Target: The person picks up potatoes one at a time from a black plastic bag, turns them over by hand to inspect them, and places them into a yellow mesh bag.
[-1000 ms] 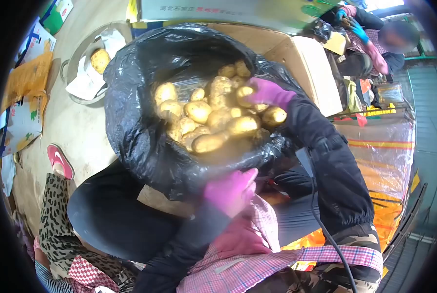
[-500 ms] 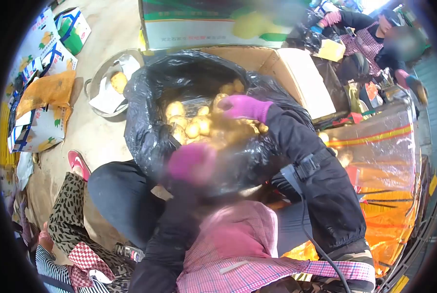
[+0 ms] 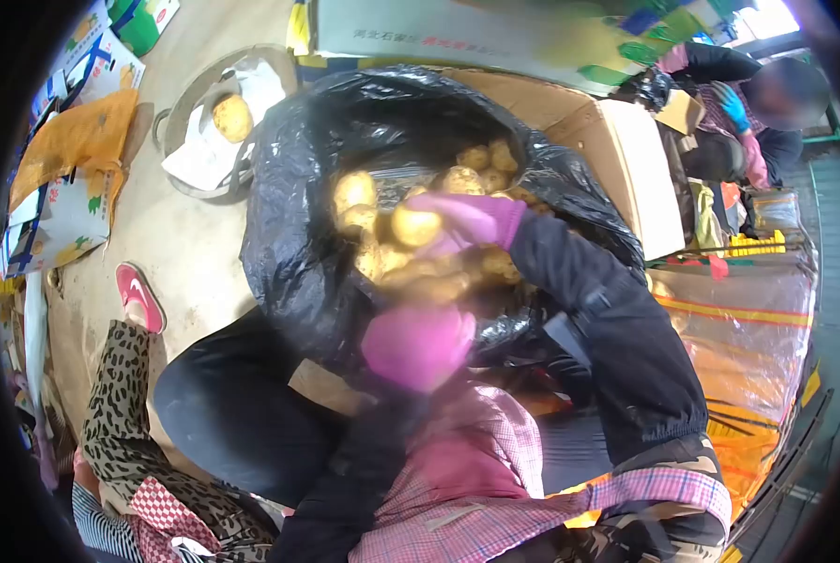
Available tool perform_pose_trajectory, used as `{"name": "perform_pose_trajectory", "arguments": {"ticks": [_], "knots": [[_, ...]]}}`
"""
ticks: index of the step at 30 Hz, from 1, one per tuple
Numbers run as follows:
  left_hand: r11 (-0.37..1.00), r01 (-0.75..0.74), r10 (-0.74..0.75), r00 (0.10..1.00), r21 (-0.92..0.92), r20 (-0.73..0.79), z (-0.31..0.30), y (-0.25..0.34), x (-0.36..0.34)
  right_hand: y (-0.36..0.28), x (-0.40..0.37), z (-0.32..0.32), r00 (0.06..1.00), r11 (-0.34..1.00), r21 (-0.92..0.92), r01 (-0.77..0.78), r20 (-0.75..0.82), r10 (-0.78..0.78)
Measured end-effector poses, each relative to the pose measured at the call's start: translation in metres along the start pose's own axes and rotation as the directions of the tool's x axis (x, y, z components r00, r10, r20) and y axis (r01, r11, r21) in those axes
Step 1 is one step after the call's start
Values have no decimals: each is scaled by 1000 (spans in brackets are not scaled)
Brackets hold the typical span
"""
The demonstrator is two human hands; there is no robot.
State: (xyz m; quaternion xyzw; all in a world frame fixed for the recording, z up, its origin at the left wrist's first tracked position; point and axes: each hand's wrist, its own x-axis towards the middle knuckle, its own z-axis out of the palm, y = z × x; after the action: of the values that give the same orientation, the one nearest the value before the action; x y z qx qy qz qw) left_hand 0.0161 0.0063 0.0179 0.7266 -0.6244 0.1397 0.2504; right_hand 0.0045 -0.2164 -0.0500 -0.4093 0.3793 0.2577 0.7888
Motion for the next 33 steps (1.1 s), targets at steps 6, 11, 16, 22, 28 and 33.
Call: {"name": "perform_pose_trajectory", "arguments": {"ticks": [6,11,16,22,28,33], "knots": [[954,233,-270,942,-190,-201,-3,17,1,28,-173,16,883,768,630,112,292,-368],[942,229,-209,972,-245,105,-5,8,-10,109,-342,50,487,561,-160,812,-346,-802],[939,209,-212,977,-272,20,8,5,-18,185,-427,72,-274,128,-859,495,-294,-916],[948,182,-190,982,-259,-6,15,0,-22,245,-451,83,-544,85,-988,130,-143,-827],[935,256,-233,965,-247,120,7,1,-20,228,-485,60,-751,187,-935,-303,113,-651],[928,227,-239,971,-297,-4,10,6,-22,174,-573,-2,-920,286,-879,-381,329,-213]]}}
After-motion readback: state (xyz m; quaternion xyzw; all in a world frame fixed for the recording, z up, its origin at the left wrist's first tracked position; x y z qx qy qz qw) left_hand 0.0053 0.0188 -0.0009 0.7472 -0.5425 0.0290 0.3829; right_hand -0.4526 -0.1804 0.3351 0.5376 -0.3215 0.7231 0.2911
